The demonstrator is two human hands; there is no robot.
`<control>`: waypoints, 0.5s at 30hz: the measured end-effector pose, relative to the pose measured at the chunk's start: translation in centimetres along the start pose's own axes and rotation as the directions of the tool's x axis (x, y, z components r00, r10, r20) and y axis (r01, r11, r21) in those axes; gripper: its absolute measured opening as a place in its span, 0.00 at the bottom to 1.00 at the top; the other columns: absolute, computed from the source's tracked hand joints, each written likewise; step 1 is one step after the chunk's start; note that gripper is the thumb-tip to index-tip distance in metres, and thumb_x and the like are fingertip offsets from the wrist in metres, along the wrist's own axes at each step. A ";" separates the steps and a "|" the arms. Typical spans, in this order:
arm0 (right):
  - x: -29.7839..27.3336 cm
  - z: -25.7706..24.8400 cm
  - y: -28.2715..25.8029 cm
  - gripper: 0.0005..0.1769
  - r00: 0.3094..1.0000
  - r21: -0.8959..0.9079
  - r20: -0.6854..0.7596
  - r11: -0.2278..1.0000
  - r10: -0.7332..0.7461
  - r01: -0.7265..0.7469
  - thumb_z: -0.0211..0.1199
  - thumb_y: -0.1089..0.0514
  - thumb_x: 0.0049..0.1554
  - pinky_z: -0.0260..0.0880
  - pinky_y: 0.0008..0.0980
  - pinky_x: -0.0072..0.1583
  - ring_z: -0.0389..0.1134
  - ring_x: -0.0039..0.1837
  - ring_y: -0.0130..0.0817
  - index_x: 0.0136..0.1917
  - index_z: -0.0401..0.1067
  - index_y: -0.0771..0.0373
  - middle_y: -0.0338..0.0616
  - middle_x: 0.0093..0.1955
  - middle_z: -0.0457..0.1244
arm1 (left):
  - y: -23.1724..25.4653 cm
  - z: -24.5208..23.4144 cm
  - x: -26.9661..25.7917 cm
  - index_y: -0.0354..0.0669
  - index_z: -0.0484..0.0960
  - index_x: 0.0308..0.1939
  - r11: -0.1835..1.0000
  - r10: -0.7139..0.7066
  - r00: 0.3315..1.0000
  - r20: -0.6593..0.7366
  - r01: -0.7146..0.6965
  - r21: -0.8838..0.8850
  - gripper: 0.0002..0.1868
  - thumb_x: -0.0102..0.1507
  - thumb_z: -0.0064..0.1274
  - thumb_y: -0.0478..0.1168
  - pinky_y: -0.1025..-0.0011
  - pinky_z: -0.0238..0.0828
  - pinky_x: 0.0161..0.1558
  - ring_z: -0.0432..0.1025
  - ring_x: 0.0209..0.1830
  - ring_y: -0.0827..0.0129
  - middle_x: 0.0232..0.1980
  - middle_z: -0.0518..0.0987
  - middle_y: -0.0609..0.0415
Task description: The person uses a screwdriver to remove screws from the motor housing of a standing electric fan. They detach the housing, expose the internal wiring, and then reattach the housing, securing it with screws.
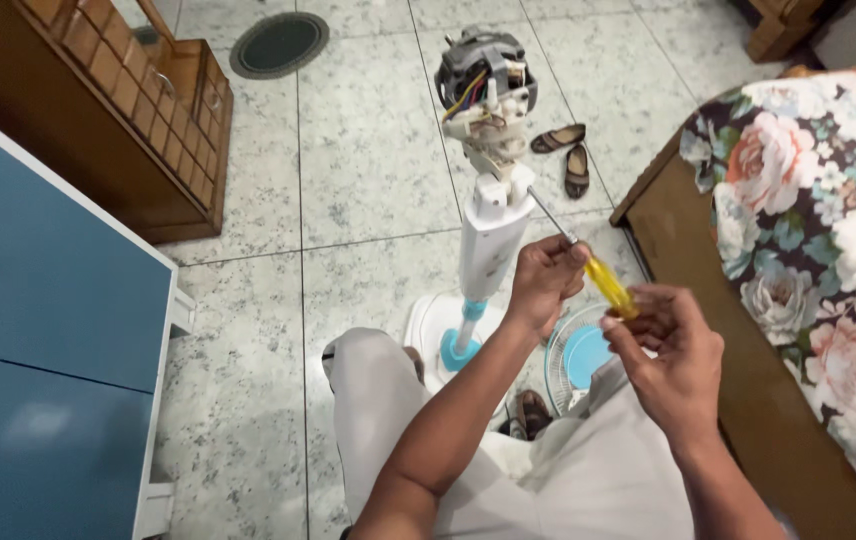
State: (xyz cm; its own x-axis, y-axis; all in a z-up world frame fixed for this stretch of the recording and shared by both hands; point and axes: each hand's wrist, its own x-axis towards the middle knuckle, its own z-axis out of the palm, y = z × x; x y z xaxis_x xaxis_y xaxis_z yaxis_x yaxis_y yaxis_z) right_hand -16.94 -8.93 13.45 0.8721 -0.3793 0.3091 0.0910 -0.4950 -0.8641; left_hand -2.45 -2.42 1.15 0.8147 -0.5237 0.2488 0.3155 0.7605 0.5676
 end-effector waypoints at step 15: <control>0.0 0.1 0.2 0.19 1.000 -0.012 -0.021 1.000 -0.018 0.018 0.63 0.58 0.57 0.73 0.24 0.38 0.70 0.39 0.26 0.58 0.68 0.73 0.47 0.41 0.69 | 0.0 0.2 -0.1 0.31 0.78 0.44 1.000 0.002 1.000 0.015 -0.001 -0.023 0.17 0.70 0.61 0.45 0.78 0.42 0.23 0.48 0.18 0.85 0.23 0.62 0.69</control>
State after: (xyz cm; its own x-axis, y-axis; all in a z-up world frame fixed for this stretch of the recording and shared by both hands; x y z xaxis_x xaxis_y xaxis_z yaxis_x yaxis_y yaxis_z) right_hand -16.93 -8.97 13.23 0.8602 -0.3865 0.3327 0.1004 -0.5112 -0.8536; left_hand -2.61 -2.42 1.27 0.8080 -0.5281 0.2611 0.3259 0.7699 0.5487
